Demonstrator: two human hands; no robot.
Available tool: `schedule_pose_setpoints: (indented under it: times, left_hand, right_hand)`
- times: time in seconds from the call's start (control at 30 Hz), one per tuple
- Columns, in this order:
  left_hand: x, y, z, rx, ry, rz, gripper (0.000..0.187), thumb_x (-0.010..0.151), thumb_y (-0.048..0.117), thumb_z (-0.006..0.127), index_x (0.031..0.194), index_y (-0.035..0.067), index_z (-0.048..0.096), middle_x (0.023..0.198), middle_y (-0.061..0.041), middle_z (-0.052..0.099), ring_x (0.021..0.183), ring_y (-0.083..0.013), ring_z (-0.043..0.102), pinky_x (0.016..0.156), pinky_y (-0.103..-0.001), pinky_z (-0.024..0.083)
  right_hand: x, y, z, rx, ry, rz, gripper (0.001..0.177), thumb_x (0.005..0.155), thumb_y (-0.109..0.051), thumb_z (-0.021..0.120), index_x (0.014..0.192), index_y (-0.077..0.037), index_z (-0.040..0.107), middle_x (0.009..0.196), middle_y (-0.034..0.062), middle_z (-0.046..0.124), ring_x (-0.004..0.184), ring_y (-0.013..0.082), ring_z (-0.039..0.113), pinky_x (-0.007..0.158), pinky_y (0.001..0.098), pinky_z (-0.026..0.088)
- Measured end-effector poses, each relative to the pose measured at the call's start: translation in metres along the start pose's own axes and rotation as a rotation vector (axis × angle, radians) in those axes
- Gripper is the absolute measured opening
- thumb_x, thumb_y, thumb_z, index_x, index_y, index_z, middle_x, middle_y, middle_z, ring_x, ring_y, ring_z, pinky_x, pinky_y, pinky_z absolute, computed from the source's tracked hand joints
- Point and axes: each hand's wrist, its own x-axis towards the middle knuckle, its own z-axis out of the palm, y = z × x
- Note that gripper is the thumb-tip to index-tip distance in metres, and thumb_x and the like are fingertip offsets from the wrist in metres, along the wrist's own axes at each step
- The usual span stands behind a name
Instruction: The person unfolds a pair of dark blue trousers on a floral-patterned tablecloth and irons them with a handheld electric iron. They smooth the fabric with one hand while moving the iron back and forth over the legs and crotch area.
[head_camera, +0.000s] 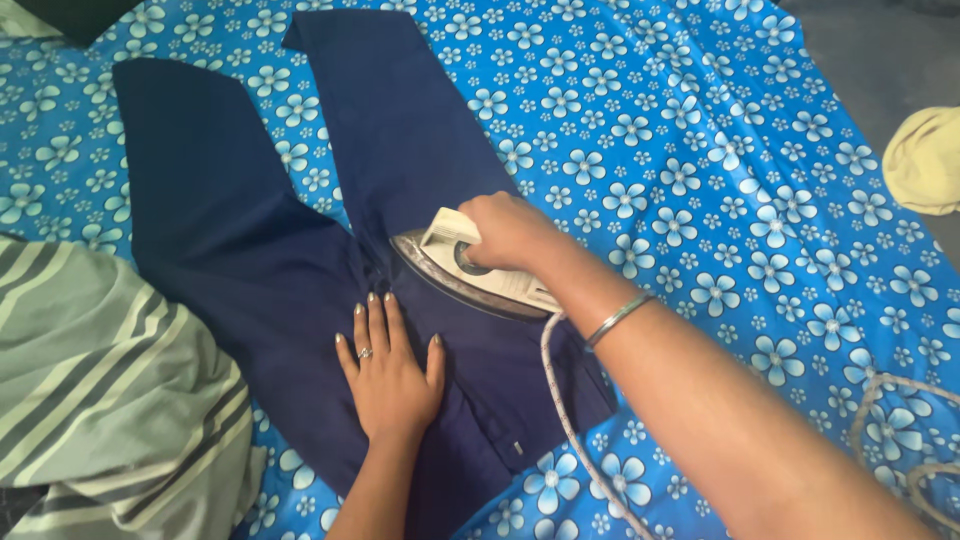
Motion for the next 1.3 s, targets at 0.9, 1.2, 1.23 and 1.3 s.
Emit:
schedule_pose_setpoints:
  times: [0.9,1.2,1.23,1.3]
  left_hand:
    - [0.001,0.002,-0.002,-0.010,-0.044,-0.028,0.077,0.092,0.047,0.051,0.155,0.004,0.034,0.161,-0.016,0.034,0.151,-0.0314,0.025,0.122,-0.055,0.013]
    - [-0.010,-0.005,-0.002,-0.025,-0.031,-0.004,0.076,0.095,0.049,0.050,0.155,0.005,0.035,0.161,-0.015,0.035,0.151,-0.0304,0.026,0.122,-0.053,0.015]
    - [-0.012,-0.006,-0.003,-0.026,-0.026,-0.002,0.076,0.095,0.050,0.050,0.155,0.005,0.035,0.161,-0.015,0.035,0.151,-0.0302,0.026,0.122,-0.053,0.015]
    - [-0.014,-0.008,-0.005,-0.022,-0.021,0.001,0.076,0.095,0.051,0.049,0.155,0.005,0.036,0.161,-0.015,0.036,0.151,-0.0301,0.027,0.122,-0.053,0.015]
  right_hand:
    - [-0.014,-0.010,-0.003,-0.112,0.057,0.186,0.026,0.080,-0.022,0.075,0.104,-0.014,0.074,0.100,0.0161,0.076,0.097,0.0361,0.072,0.084,0.0495,0.058]
    - [-0.018,0.000,-0.003,-0.069,-0.009,0.061,0.035,0.074,-0.028,0.081,0.106,-0.013,0.075,0.101,0.0143,0.076,0.099,0.0342,0.072,0.086,0.0476,0.057]
    - [-0.020,0.001,-0.004,-0.062,-0.006,0.027,0.036,0.074,-0.029,0.081,0.105,-0.012,0.075,0.101,0.0146,0.077,0.099,0.0339,0.073,0.087,0.0470,0.057]
    - [-0.024,0.002,-0.006,-0.045,-0.051,0.005,0.035,0.073,-0.029,0.081,0.105,-0.015,0.076,0.100,0.0138,0.077,0.099,0.0336,0.073,0.087,0.0466,0.057]
